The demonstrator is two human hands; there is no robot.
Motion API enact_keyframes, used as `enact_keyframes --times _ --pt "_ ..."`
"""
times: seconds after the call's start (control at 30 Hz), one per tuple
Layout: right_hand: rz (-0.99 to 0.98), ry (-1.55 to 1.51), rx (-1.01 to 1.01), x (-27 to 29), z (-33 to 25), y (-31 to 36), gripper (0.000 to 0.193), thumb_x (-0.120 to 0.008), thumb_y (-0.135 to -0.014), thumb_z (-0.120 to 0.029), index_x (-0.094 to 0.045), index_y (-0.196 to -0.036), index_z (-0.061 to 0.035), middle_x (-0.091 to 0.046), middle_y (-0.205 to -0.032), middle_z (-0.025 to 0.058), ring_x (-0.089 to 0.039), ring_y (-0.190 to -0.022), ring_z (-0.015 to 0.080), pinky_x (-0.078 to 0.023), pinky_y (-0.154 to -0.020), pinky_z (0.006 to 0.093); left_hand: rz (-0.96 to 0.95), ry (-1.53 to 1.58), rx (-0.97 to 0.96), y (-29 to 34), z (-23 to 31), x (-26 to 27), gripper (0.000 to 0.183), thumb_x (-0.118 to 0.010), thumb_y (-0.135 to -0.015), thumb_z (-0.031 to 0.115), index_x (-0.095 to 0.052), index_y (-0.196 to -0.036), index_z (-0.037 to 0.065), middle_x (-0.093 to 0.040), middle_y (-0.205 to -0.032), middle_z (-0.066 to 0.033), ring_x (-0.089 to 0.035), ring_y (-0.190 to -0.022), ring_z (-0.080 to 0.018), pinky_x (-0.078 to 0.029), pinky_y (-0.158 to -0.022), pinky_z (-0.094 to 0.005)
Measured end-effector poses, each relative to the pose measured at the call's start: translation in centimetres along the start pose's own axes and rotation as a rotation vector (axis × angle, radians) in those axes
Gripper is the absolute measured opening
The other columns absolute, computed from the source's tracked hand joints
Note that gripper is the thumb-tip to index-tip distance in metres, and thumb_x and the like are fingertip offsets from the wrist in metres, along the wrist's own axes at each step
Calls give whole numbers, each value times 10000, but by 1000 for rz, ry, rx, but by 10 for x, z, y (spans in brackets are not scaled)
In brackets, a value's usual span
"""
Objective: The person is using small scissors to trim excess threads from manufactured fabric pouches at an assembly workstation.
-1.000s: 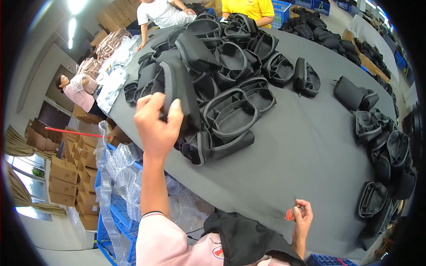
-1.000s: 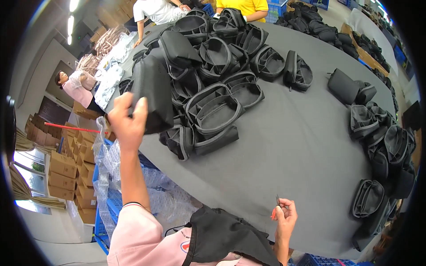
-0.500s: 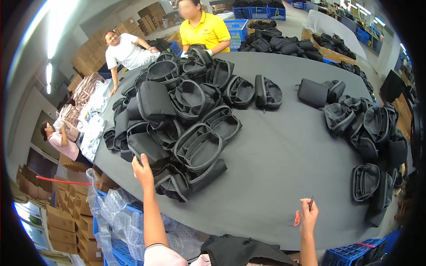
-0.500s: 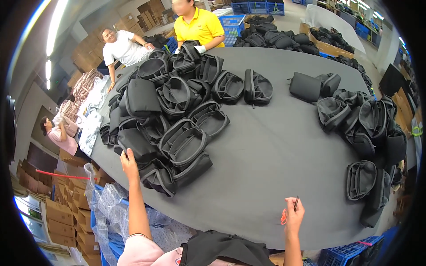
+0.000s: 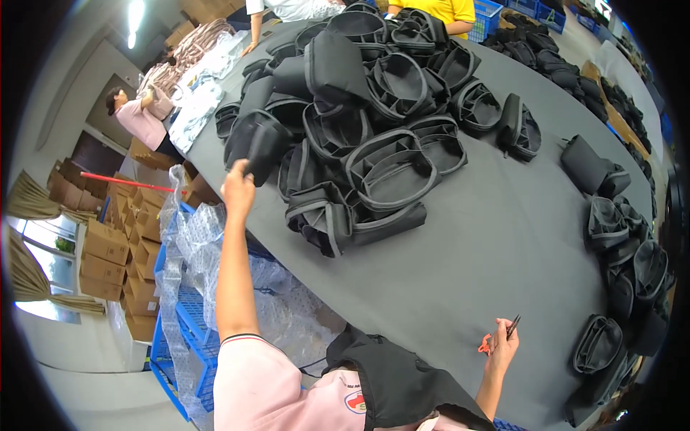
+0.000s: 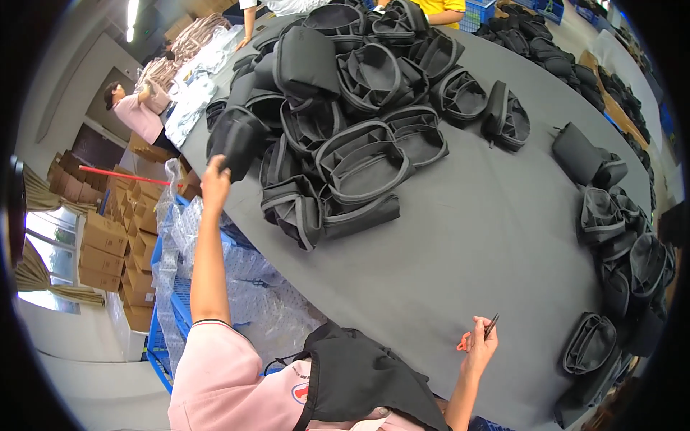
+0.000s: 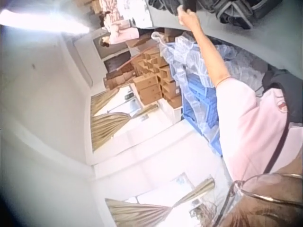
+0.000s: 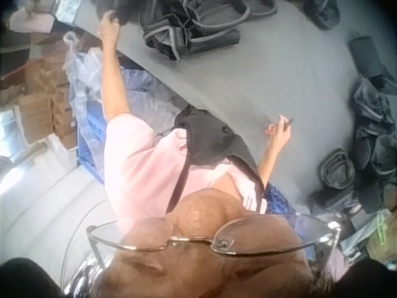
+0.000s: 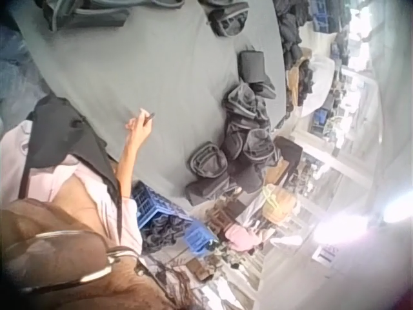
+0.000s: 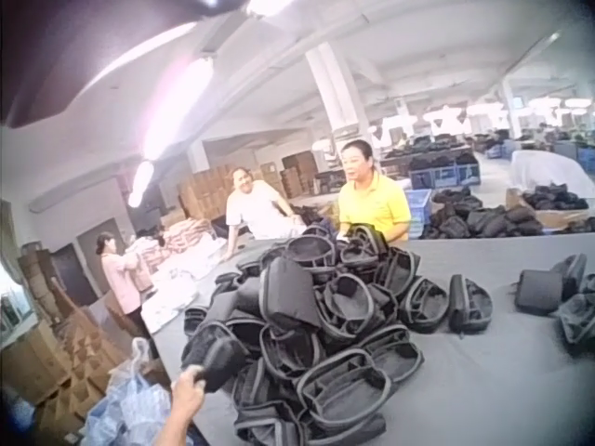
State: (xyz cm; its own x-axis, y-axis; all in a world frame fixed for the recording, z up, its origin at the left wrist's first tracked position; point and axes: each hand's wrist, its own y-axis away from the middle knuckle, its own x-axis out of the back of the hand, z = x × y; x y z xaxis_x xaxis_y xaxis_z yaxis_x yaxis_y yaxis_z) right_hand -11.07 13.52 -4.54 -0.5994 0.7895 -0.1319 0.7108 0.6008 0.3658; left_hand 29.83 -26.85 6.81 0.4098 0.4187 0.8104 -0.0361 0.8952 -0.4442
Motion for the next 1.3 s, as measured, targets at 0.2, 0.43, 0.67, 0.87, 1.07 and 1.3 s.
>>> enact_keyframes --times 0.2,0.43,0.67,0.87,1.07,1.3 --pt "-70 45 -68 -17 3 6 168 -545 -891 -197 -565 -884 -30 -335 -488 -54 -313 -387 45 -282 -352 212 -210 -299 135 54 -74 -70 365 -585 -755 61 -523 -1114 52 -594 -1029 -195 -552 -1003 -358 -423 -862 -447" --pt "-64 92 -75 -18 6 11 163 -551 -885 -191 -570 -882 -29 -341 -484 -52 -331 -389 46 -303 -351 213 -327 -381 415 25 -70 -71 297 -480 -806 67 -477 -1094 -8 -564 -1081 -234 -550 -1024 -378 -447 -866 -441" --pt "-62 109 -108 -23 13 18 149 -546 -880 -171 -571 -881 -25 -347 -496 -53 -321 -382 43 -296 -336 209 -520 -547 401 10 -59 -42 278 -480 -831 98 -474 -1098 20 -566 -1115 -232 -540 -1070 -369 -451 -878 -426" --pt "-105 128 -137 -45 9 21 156 -537 -884 -169 -563 -880 -16 -336 -501 -53 -286 -377 40 -266 -349 211 -213 -402 77 9 -61 -60 220 -456 -808 32 -512 -1021 34 -594 -1030 -186 -562 -975 -361 -463 -814 -458" --pt "-49 62 -207 -28 -13 -13 196 -521 -882 -209 -558 -929 -23 -410 -557 -13 -337 -422 55 -294 -364 224 -205 -405 -121 24 -68 -89 524 -645 -749 159 -466 -1213 -7 -543 -1149 -204 -516 -1056 -358 -412 -903 -414" --pt "290 306 131 69 -77 -77 180 -515 -880 -170 -566 -921 -2 -558 -705 72 -533 -556 144 -444 -491 296 73 -740 -16 15 -125 -58 844 -732 -705 263 -249 -1362 46 -375 -1324 -195 -354 -1234 -359 -340 -991 -439"
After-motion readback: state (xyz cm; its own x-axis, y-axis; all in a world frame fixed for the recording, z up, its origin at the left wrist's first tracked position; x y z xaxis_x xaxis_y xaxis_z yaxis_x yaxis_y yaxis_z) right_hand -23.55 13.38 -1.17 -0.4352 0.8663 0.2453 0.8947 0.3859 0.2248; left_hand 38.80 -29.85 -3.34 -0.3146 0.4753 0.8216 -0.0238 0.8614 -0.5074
